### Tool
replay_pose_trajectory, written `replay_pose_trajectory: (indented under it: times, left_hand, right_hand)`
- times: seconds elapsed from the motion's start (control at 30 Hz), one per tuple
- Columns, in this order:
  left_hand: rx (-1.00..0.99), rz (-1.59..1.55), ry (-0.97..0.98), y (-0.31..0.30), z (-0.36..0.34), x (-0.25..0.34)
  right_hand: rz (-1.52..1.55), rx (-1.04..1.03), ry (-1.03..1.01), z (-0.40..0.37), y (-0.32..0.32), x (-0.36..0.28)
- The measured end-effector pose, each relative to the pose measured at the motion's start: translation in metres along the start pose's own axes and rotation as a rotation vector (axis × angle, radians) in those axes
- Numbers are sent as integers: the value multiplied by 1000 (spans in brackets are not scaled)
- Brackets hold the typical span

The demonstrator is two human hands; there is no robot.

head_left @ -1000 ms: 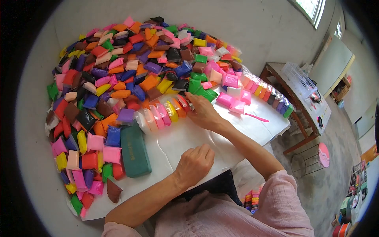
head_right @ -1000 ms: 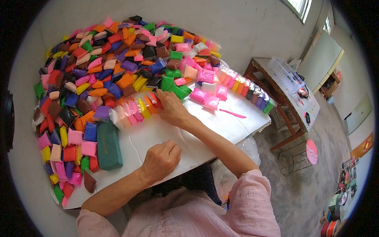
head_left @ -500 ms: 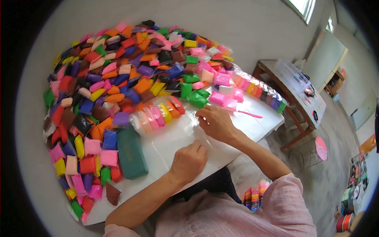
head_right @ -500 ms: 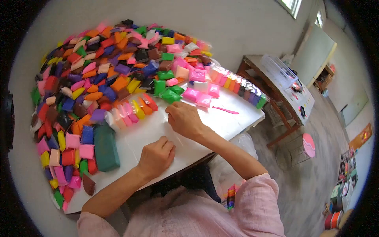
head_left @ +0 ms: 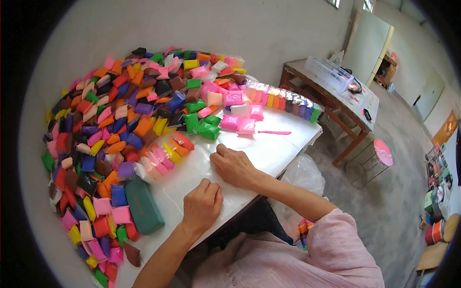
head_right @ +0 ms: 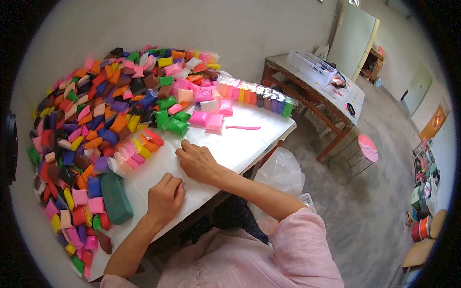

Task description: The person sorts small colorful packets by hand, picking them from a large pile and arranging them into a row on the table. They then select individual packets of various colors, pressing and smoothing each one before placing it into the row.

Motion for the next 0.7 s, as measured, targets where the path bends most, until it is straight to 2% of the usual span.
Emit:
replay_pose_trajectory:
  times: [0.1, 0.2, 0.3, 0.43, 0.53, 0.6, 0.7]
  left_hand:
    - [-35, 81, 56, -2, -2, 8]
    - [-161, 220, 175, 6, -6, 16]
    - [-302, 261, 153, 2, -5, 24]
    - [-416, 104, 57, -5, -2, 24]
    - [-429, 51, -44, -9, 2, 23]
    - [-313, 28, -30, -4, 6, 16]
    - [-137, 16, -17, 12, 6, 2]
  right_hand:
    - [16, 6, -8, 0, 0, 0]
    - [19, 14, -13, -1, -2, 1]
    - [14, -25, 6, 0, -2, 0]
    - [25, -114, 39, 2, -1, 1]
    - [60, -223, 52, 9, -7, 4]
    - [93, -294, 38, 17, -13, 4]
    - [55, -184, 7, 44, -23, 0]
Point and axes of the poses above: each hand's wrist, its own z-axis towards the middle knuckle, its own y-axis out of the palm, x = y × z, the point moved 6 cm from there along z, towards the middle knuckle, and after that the axes turned 9 degrees about y, right-handed, at the moved point
